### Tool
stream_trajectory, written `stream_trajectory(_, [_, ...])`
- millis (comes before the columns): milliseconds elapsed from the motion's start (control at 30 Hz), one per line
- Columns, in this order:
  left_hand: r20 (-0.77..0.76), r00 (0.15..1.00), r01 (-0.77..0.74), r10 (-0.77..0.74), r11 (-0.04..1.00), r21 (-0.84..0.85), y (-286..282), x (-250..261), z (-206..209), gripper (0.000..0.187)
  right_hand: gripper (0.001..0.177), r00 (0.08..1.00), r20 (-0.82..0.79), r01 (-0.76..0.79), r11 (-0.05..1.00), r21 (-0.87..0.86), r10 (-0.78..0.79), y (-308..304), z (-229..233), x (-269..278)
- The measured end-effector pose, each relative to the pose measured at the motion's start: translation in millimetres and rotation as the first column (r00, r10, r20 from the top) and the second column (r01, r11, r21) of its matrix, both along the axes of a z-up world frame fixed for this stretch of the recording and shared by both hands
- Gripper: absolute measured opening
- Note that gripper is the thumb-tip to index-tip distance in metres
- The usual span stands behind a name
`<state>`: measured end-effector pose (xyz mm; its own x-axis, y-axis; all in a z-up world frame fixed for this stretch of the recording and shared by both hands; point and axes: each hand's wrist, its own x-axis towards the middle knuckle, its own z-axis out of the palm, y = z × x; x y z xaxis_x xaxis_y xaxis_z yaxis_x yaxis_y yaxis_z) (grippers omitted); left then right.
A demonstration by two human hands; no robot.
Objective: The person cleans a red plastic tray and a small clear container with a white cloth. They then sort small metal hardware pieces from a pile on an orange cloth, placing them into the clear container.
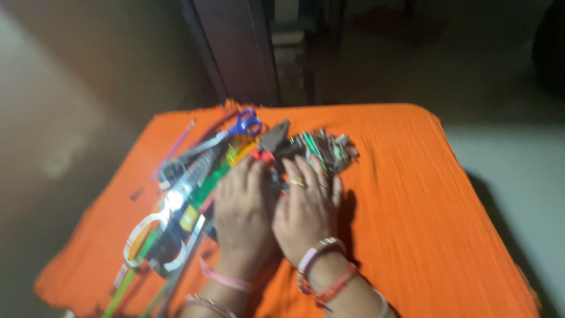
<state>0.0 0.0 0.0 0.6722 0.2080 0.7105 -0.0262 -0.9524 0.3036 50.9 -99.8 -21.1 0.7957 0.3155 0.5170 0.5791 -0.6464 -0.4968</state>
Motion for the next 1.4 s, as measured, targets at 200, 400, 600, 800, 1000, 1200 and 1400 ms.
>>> stream_trajectory(200, [0.098, 0.995, 0.005, -0.005, 1.0, -0.004, -1, 2, 5, 0.046, 0.054, 0.996, -0.042, 0.074, 0.997, 0.007, -0.074, -2, 7, 5])
stream_trajectory(400, [0.096, 0.995, 0.026, -0.02, 0.998, -0.061, 3, 0, 2, 0.051, 0.052, 0.995, -0.053, 0.081, 0.997, 0.003, -0.081, -3, 4, 8])
stream_trajectory(600, [0.103, 0.994, 0.033, -0.025, 0.997, -0.076, 4, 4, -1, 0.05, 0.052, 0.991, -0.066, 0.115, 0.993, -0.011, -0.116, -3, 1, 9])
stream_trajectory(800, [0.106, 0.994, -0.003, 0.01, 0.998, -0.068, 4, 9, -7, 0.053, 0.052, 0.99, -0.082, 0.111, 0.993, -0.033, -0.114, -3, -2, 11])
stream_trajectory(1000, [0.105, 0.994, -0.025, 0.03, 0.999, -0.048, 4, 10, -10, 0.052, 0.051, 0.994, -0.062, 0.091, 0.996, -0.002, -0.09, -3, -3, 11])
stream_trajectory(1200, [0.051, 0.999, 0.019, -0.017, 0.999, -0.039, 3, 4, 0, 0.049, 0.05, 0.99, -0.085, 0.116, 0.993, 0.0, -0.115, -3, -2, 11])
stream_trajectory(1400, [0.047, 0.997, 0.055, -0.055, 0.998, 0.01, 3, 0, 14, 0.051, 0.047, 0.987, -0.081, 0.139, 0.99, 0.002, -0.139, -2, -1, 11])
